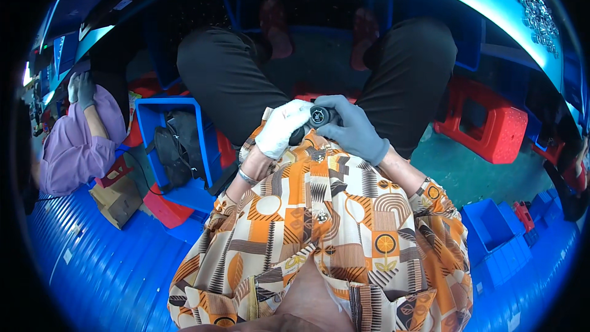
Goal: The person assembles toy wheels by taking rubber tires and wheel hubs and fitting the tires onto the hubs by hand.
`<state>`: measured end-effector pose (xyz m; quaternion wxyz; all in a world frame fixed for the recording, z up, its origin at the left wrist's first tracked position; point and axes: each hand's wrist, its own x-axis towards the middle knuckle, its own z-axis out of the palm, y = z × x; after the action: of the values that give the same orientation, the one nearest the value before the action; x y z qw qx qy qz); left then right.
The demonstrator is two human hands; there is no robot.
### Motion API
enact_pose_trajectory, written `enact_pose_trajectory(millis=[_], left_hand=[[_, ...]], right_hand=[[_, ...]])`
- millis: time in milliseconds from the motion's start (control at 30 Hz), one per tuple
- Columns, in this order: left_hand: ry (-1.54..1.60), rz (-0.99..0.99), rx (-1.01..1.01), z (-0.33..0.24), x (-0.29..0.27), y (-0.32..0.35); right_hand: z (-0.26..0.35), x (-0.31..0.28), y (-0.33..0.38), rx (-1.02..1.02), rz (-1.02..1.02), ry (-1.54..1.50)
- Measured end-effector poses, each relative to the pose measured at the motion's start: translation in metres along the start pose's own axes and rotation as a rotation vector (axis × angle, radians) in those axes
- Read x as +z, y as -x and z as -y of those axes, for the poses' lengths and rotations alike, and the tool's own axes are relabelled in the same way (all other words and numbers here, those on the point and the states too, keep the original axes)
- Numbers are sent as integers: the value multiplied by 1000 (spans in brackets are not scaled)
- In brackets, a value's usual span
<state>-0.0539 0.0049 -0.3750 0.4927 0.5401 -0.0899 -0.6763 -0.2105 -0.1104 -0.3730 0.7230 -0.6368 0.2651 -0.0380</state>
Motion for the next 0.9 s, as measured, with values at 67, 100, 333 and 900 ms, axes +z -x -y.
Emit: enact_pose_trajectory(millis=[67, 100, 333, 900], left_hand=[[152, 35, 62, -1, -1, 1], [150, 35, 62, -1, -1, 1], [-158, -33, 25, -11, 5, 6], [-622, -326, 233, 8, 29, 16]], right_hand=[[-2, 1, 1, -24, -67, -57], [-1, 0, 0, -27, -79, -25], [9, 0, 2, -19, -79, 58], [7, 15, 2, 17, -142, 276]])
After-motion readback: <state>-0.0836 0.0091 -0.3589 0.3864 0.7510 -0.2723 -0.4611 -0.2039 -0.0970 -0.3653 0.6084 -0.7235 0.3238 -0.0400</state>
